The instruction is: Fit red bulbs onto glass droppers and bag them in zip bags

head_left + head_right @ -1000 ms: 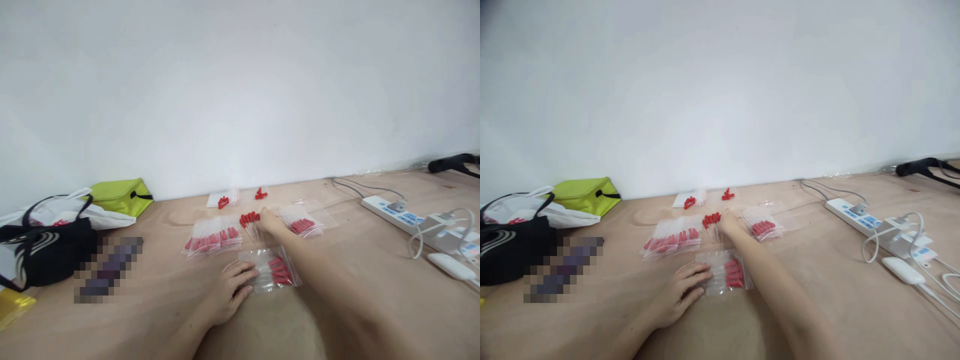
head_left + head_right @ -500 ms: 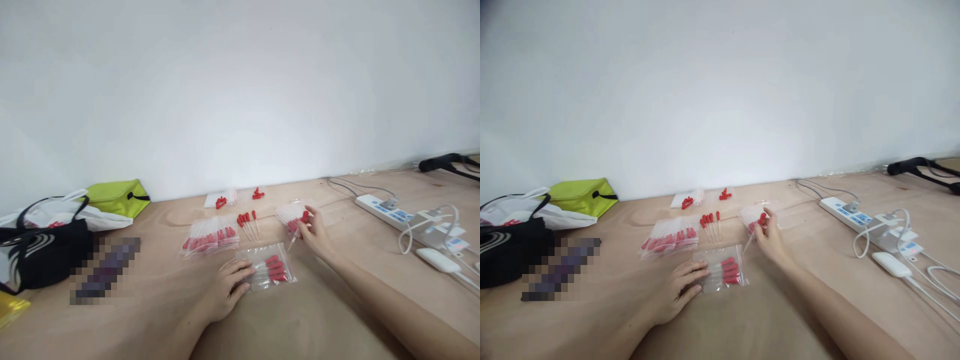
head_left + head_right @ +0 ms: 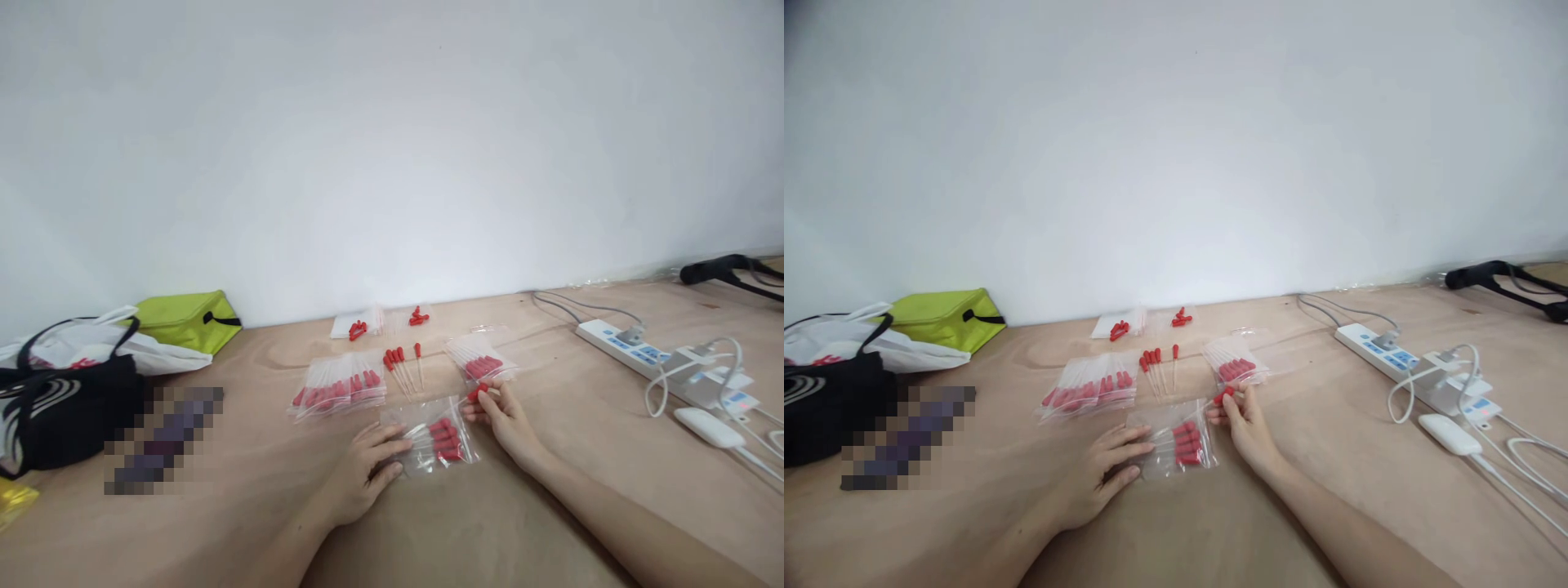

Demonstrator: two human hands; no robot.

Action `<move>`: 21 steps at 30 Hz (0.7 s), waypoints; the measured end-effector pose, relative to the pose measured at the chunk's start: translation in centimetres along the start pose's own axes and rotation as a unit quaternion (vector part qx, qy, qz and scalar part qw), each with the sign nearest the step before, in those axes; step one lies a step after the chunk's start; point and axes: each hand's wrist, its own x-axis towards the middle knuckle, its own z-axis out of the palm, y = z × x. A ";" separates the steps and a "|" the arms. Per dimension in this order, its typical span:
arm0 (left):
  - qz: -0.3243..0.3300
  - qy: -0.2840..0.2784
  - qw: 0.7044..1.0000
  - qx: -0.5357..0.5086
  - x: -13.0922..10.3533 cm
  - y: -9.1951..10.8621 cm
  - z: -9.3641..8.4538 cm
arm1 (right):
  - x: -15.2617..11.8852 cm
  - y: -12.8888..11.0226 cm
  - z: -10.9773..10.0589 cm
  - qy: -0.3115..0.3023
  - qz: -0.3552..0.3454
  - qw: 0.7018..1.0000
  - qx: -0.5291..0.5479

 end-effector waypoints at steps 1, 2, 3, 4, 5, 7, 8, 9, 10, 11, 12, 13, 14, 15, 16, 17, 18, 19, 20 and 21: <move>0.001 -0.004 1.000 0.001 0.0 -0.1 0.0 | -0.2 0.0 0.0 -0.027 0.013 0.999 -0.022; 0.002 -0.008 1.000 0.001 0.0 -0.2 0.1 | -0.2 -0.1 -0.1 -0.055 0.026 0.997 -0.054; 0.004 -0.010 1.000 0.000 0.0 -0.2 0.1 | -0.2 -0.2 -0.2 -0.081 0.037 0.992 -0.090; 0.006 -0.012 1.000 -0.001 0.0 -0.2 0.1 | -0.1 -0.2 -0.2 -0.103 0.040 0.986 -0.126; 0.007 -0.013 1.000 -0.002 0.0 -0.2 0.0 | 0.2 -0.3 -0.3 -0.120 0.033 0.979 -0.158; 0.005 -0.015 1.000 -0.003 0.0 -0.2 0.0 | 0.9 -0.4 -0.2 -0.142 -0.005 0.968 -0.207; 0.004 -0.017 1.000 -0.002 0.0 -0.1 -0.1 | 1.3 -0.4 -0.1 -0.151 -0.022 0.964 -0.218; 0.003 -0.017 1.000 -0.002 0.0 -0.1 -0.1 | 1.7 -0.3 0.1 -0.162 -0.029 0.961 -0.221; 0.002 -0.017 1.000 -0.001 0.0 -0.2 -0.1 | 2.0 -0.2 0.4 -0.177 -0.018 0.960 -0.214; 0.004 -0.015 1.000 -0.002 0.0 -0.2 0.0 | 2.2 -0.1 0.6 -0.190 0.004 0.961 -0.201; 0.007 -0.011 1.000 -0.003 0.0 -0.3 0.0 | 2.3 0.1 0.9 -0.195 0.031 0.962 -0.189; 0.011 -0.006 1.000 -0.004 0.0 -0.4 0.1 | 2.4 0.2 1.2 -0.190 0.054 0.963 -0.183; 0.015 -0.001 1.000 -0.005 0.0 -0.5 0.2 | 2.5 0.4 1.3 -0.175 0.066 0.965 -0.186; 0.019 0.002 1.000 -0.006 -0.1 -0.6 0.3 | 2.5 0.6 1.5 -0.155 0.066 0.966 -0.198; 0.022 0.004 1.000 -0.006 -0.1 -0.7 0.3 | 2.6 0.8 1.5 -0.138 0.055 0.966 -0.213; 0.021 0.005 1.000 -0.005 -0.1 -0.7 0.3 | 2.6 0.9 1.5 -0.135 0.036 0.964 -0.226; 0.019 0.005 1.000 -0.004 -0.1 -0.6 0.3 | 2.6 0.9 1.4 -0.145 0.015 0.962 -0.231; 0.015 0.003 1.000 -0.004 -0.1 -0.5 0.2 | 2.6 0.9 1.3 -0.160 -0.004 0.961 -0.227; 0.011 0.001 1.000 -0.004 -0.1 -0.4 0.1 | 2.5 0.8 1.2 -0.167 -0.014 0.962 -0.216; 0.009 0.000 1.000 -0.005 -0.1 -0.2 0.0 | 2.4 0.6 1.0 -0.163 -0.012 0.966 -0.202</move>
